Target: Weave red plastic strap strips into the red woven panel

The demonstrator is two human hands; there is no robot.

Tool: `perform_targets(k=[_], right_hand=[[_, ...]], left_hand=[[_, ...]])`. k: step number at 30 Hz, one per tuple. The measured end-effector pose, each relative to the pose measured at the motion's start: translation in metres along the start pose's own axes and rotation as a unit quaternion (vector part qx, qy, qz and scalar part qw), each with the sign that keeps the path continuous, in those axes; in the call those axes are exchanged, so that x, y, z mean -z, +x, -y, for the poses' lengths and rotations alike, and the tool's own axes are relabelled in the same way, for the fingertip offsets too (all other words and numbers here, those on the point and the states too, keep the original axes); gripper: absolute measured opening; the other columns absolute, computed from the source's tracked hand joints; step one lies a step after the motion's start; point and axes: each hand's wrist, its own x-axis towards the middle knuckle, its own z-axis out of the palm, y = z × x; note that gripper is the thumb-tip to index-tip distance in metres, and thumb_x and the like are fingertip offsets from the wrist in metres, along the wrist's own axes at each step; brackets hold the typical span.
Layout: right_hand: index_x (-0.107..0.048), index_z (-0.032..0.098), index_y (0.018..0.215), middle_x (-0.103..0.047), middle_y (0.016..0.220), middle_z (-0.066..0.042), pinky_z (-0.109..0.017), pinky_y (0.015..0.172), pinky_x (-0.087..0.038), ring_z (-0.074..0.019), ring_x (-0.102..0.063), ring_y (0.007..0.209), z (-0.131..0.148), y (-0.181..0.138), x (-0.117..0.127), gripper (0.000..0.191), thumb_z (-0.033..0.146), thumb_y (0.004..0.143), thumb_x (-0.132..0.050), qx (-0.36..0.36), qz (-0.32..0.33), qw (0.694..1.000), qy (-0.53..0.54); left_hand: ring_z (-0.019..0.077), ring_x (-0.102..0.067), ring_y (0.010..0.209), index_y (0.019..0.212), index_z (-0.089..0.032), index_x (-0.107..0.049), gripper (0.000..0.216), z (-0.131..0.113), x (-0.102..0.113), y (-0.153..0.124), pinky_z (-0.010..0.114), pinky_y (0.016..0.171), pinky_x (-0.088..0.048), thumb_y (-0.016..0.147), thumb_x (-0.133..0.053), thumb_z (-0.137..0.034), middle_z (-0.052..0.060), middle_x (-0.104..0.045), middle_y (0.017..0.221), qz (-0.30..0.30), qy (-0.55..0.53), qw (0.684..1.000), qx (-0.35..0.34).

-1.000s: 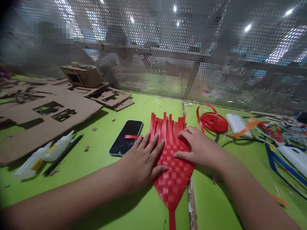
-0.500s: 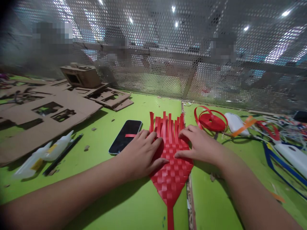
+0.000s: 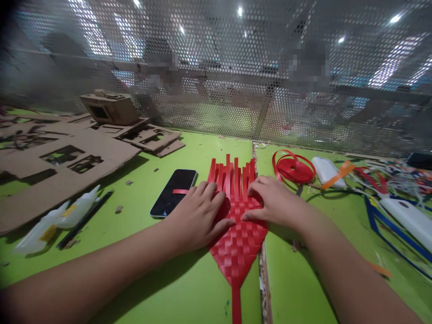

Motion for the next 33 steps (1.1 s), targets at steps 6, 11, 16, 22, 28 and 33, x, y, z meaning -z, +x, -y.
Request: perform_targets(k=[6,11,16,22,28,33], right_hand=[[-0.065,0.024,0.099,-0.064,0.106,-0.009,-0.04,0.079,-0.049,-0.0288,-0.062,0.093,0.0034,-0.0012,0.0018,0.048,0.065,0.077,-0.074,-0.016,0.01,1.0,0.004],[-0.064,0.024,0.1,-0.064,0.106,-0.008,-0.04,0.081,-0.049,-0.028,-0.062,0.094,0.0024,-0.0007,0.0008,0.046,0.063,0.078,-0.075,-0.016,0.015,1.0,0.012],[-0.063,0.023,0.1,-0.064,0.107,-0.008,-0.039,0.081,-0.05,-0.0276,-0.062,0.095,0.0027,-0.0006,0.0016,0.046,0.061,0.078,-0.076,-0.016,0.017,0.999,0.026],[-0.062,0.024,0.099,-0.064,0.107,-0.009,-0.04,0.081,-0.05,-0.0281,-0.062,0.095,0.0029,-0.0008,0.0025,0.045,0.062,0.078,-0.075,-0.019,0.024,0.999,0.038],[-0.062,0.023,0.103,-0.065,0.111,-0.01,-0.041,0.084,-0.051,-0.0288,-0.061,0.098,0.0044,-0.0011,0.0025,0.046,0.058,0.077,-0.077,-0.01,0.011,0.999,0.051],[-0.064,0.027,0.121,-0.064,0.126,-0.01,-0.044,0.096,-0.048,-0.032,-0.058,0.116,0.0044,-0.0014,0.0014,0.052,0.057,0.08,-0.075,0.016,0.02,0.997,0.067]], left_hand=[[0.037,-0.056,0.11,0.123,-0.018,-0.06,0.078,0.0036,0.0002,0.0002,0.053,0.089,-0.05,0.096,-0.018,-0.078,0.018,-0.061,0.119,0.004,-0.045,0.999,0.02],[0.0392,-0.055,0.114,0.124,-0.015,-0.061,0.081,0.0021,-0.0006,0.0003,0.055,0.091,-0.049,0.096,-0.018,-0.078,0.02,-0.06,0.122,0.004,-0.031,0.999,0.019],[0.0386,-0.056,0.111,0.123,-0.013,-0.061,0.083,-0.0002,-0.0022,-0.0001,0.056,0.091,-0.049,0.097,-0.014,-0.077,0.021,-0.06,0.122,0.002,-0.01,1.0,0.022],[0.0398,-0.055,0.114,0.121,-0.013,-0.062,0.081,0.0009,-0.0023,0.0002,0.056,0.091,-0.048,0.098,-0.015,-0.075,0.022,-0.059,0.125,-0.001,-0.021,1.0,0.01],[0.0401,-0.054,0.114,0.125,-0.012,-0.059,0.083,0.0017,-0.0017,0.0001,0.058,0.094,-0.046,0.096,-0.018,-0.078,0.023,-0.057,0.128,0.0,-0.043,0.999,0.026],[0.04,-0.053,0.118,0.124,-0.014,-0.059,0.08,0.0034,-0.0015,0.002,0.059,0.097,-0.045,0.095,-0.021,-0.079,0.022,-0.057,0.128,0.003,-0.071,0.997,0.029]])
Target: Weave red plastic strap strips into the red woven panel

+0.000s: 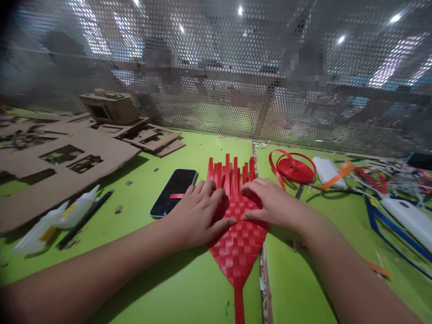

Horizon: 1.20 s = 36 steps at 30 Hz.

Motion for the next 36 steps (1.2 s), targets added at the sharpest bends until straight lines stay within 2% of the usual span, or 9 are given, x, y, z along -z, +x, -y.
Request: perform_targets(k=[6,13,17,19,22,24,28,32,36], right_hand=[[-0.065,0.027,0.126,-0.063,0.129,-0.01,-0.044,0.104,-0.045,-0.0314,-0.056,0.123,-0.001,0.0,-0.002,0.051,0.054,0.084,-0.073,-0.02,0.024,0.999,0.029],[-0.065,0.028,0.126,-0.063,0.131,-0.009,-0.044,0.104,-0.046,-0.0303,-0.057,0.123,0.001,0.001,-0.003,0.05,0.051,0.083,-0.074,-0.041,0.037,0.997,0.059],[-0.064,0.028,0.126,-0.063,0.131,-0.009,-0.045,0.104,-0.046,-0.0309,-0.057,0.123,0.0,0.001,-0.003,0.049,0.05,0.083,-0.074,-0.045,0.036,0.996,0.066],[-0.064,0.028,0.127,-0.063,0.132,-0.009,-0.045,0.103,-0.046,-0.0312,-0.057,0.123,-0.001,0.001,-0.004,0.05,0.051,0.083,-0.074,-0.045,0.038,0.996,0.071],[-0.064,0.028,0.127,-0.063,0.132,-0.009,-0.045,0.102,-0.048,-0.031,-0.058,0.121,-0.003,0.001,-0.004,0.052,0.051,0.082,-0.075,-0.047,0.039,0.995,0.074],[-0.064,0.028,0.127,-0.063,0.131,-0.009,-0.044,0.1,-0.049,-0.0303,-0.059,0.119,-0.003,0.001,-0.004,0.051,0.051,0.082,-0.075,-0.051,0.042,0.995,0.077],[-0.064,0.029,0.127,-0.064,0.13,-0.008,-0.044,0.099,-0.049,-0.0298,-0.06,0.116,-0.003,0.001,-0.004,0.051,0.051,0.082,-0.075,-0.054,0.043,0.994,0.085],[-0.065,0.03,0.126,-0.065,0.129,-0.008,-0.045,0.098,-0.049,-0.0309,-0.06,0.116,-0.002,0.001,-0.003,0.051,0.053,0.082,-0.075,-0.057,0.041,0.994,0.079],[-0.065,0.03,0.126,-0.066,0.127,-0.008,-0.045,0.097,-0.05,-0.0307,-0.062,0.114,-0.002,0.001,-0.003,0.051,0.053,0.082,-0.075,-0.058,0.048,0.994,0.084]], left_hand=[[0.0353,-0.054,0.112,0.119,-0.015,-0.058,0.074,0.005,-0.001,0.006,0.056,0.097,-0.045,0.095,-0.027,-0.078,0.018,-0.057,0.122,0.004,-0.028,1.0,0.011],[0.0347,-0.054,0.108,0.122,-0.013,-0.057,0.075,0.003,-0.006,0.005,0.053,0.093,-0.047,0.098,-0.022,-0.075,0.018,-0.058,0.119,-0.002,0.016,1.0,-0.001],[0.032,-0.056,0.108,0.121,-0.015,-0.058,0.066,0.006,0.0,0.004,0.051,0.094,-0.048,0.096,-0.038,-0.073,0.015,-0.06,0.118,-0.009,-0.024,1.0,0.008],[0.0298,-0.058,0.106,0.122,-0.018,-0.057,0.061,0.013,0.008,0.004,0.047,0.092,-0.05,0.091,-0.053,-0.07,0.013,-0.063,0.116,0.004,-0.072,0.997,0.026],[0.0252,-0.063,0.095,0.116,-0.02,-0.06,0.059,0.029,0.019,0.007,0.037,0.076,-0.054,0.08,-0.069,-0.066,0.009,-0.067,0.109,0.058,-0.142,0.985,0.073],[0.0224,-0.064,0.084,0.108,-0.021,-0.066,0.056,0.04,0.024,0.009,0.034,0.068,-0.052,0.077,-0.071,-0.068,0.007,-0.069,0.103,0.085,-0.16,0.979,0.088],[0.0197,-0.065,0.078,0.094,-0.024,-0.074,0.041,0.052,0.028,0.011,0.032,0.065,-0.051,0.079,-0.072,-0.063,0.005,-0.072,0.096,0.107,-0.17,0.978,0.048],[0.0181,-0.065,0.073,0.091,-0.025,-0.075,0.034,0.053,0.03,0.011,0.029,0.059,-0.048,0.08,-0.073,-0.057,0.004,-0.073,0.091,0.107,-0.168,0.979,0.047],[0.0181,-0.066,0.074,0.09,-0.024,-0.075,0.03,0.052,0.032,0.012,0.028,0.06,-0.048,0.079,-0.075,-0.052,0.003,-0.073,0.09,0.112,-0.158,0.98,0.04]])
